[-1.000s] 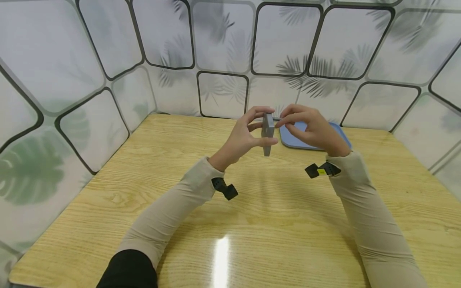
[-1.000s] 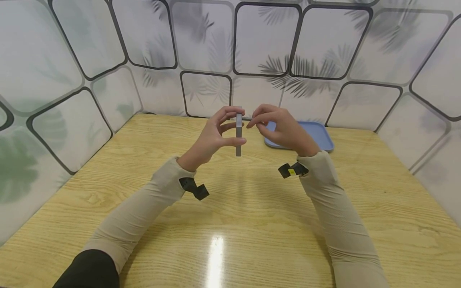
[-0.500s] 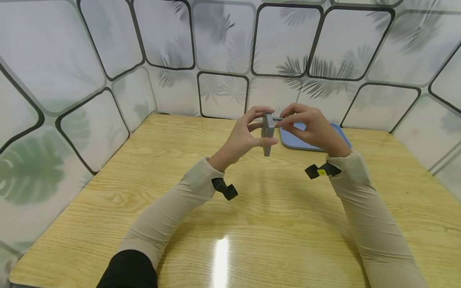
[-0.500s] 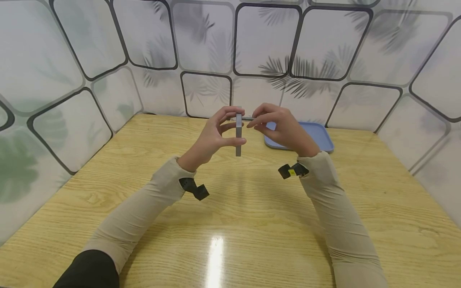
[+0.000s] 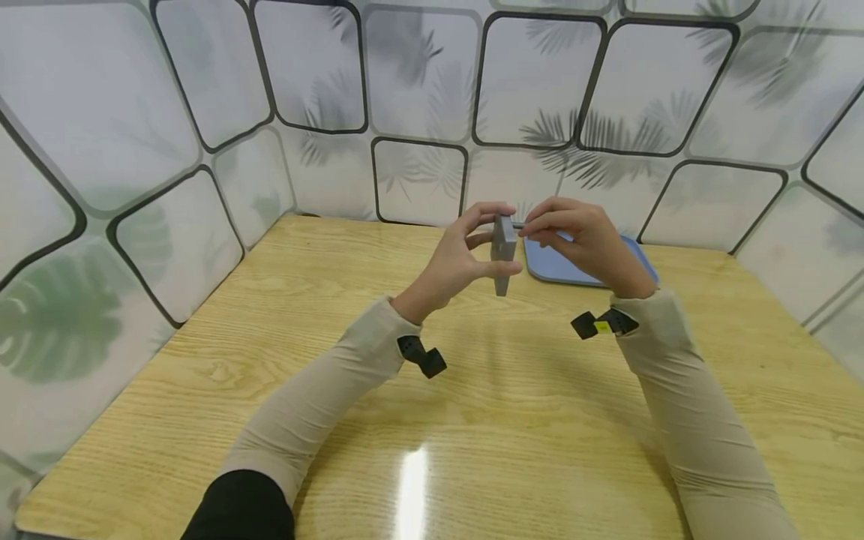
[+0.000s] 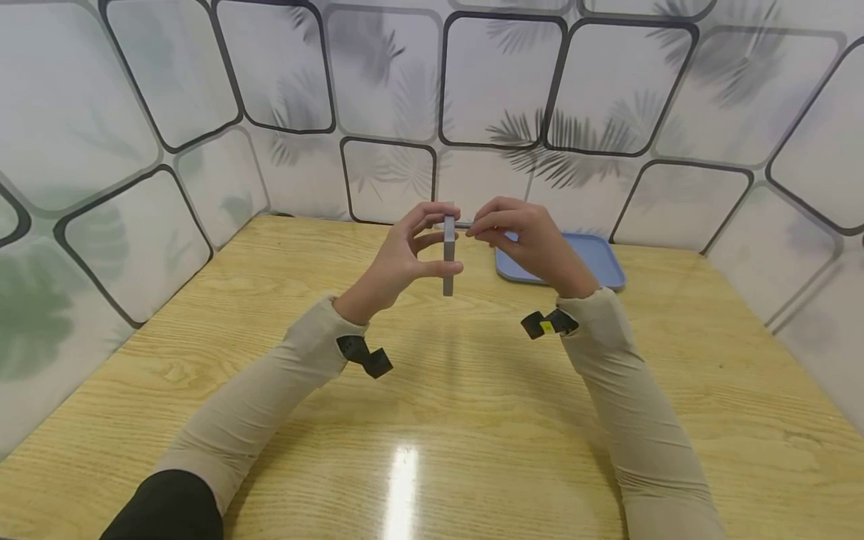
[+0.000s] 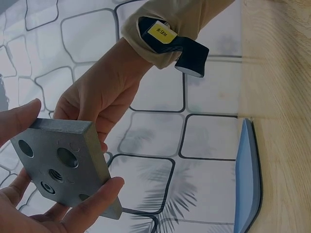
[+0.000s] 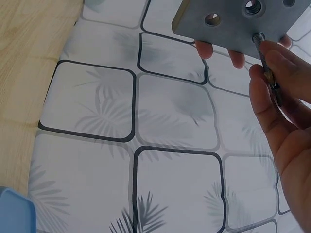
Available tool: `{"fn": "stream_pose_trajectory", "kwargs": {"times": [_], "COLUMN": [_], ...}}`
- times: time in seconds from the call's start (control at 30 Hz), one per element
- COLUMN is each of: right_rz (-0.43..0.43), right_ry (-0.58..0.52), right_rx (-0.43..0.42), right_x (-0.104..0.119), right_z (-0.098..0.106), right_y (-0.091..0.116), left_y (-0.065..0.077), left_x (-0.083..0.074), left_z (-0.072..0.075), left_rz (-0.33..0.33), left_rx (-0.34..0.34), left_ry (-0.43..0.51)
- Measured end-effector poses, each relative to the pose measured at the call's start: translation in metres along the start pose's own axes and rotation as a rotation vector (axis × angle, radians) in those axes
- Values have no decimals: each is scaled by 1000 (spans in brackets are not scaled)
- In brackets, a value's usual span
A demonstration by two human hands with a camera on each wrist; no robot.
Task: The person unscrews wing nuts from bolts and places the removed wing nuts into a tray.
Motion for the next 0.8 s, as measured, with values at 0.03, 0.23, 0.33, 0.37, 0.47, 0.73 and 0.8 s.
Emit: {"fn": "stream_pose_trajectory", "kwargs": {"times": [0.03, 0.23, 0.33, 0.37, 0.47, 0.73, 0.8], "right_rz": [-5, -79, -103, -107, -113, -76, -69], "right_ry": [-6, -45, -59, -65, -56, -95, -109], "right_rx": [-3, -32, -53, -60, -74, -97, -88], "right_x": [0, 2, 2, 2, 1, -4, -4], "right_z": [0, 0, 2, 2, 4, 4, 3], "right_y": [0, -1, 0, 0, 1, 2, 1], "left_y": [0, 1, 1, 1, 1, 0, 0], "left_x": [0, 0, 0, 0, 1, 2, 2], "left_z": [0, -1, -1, -1, -1, -3, -3], "left_rz": [-1, -6, -5, -4, -1, -13, -13], "left_rx": [-1, -2, 1, 2, 5, 8, 9], "left_ry": [-2, -5, -8, -8, -6, -17, -20]}}
Point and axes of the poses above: each hand's wrist, its own y-axis away from the middle knuckle, its own z-axis out of the back of the hand, x = y × z, the point moved 6 cm from there along -y, towards the middle knuckle, and after that the axes turned 10 degrees about x, right-handed, at the moved point
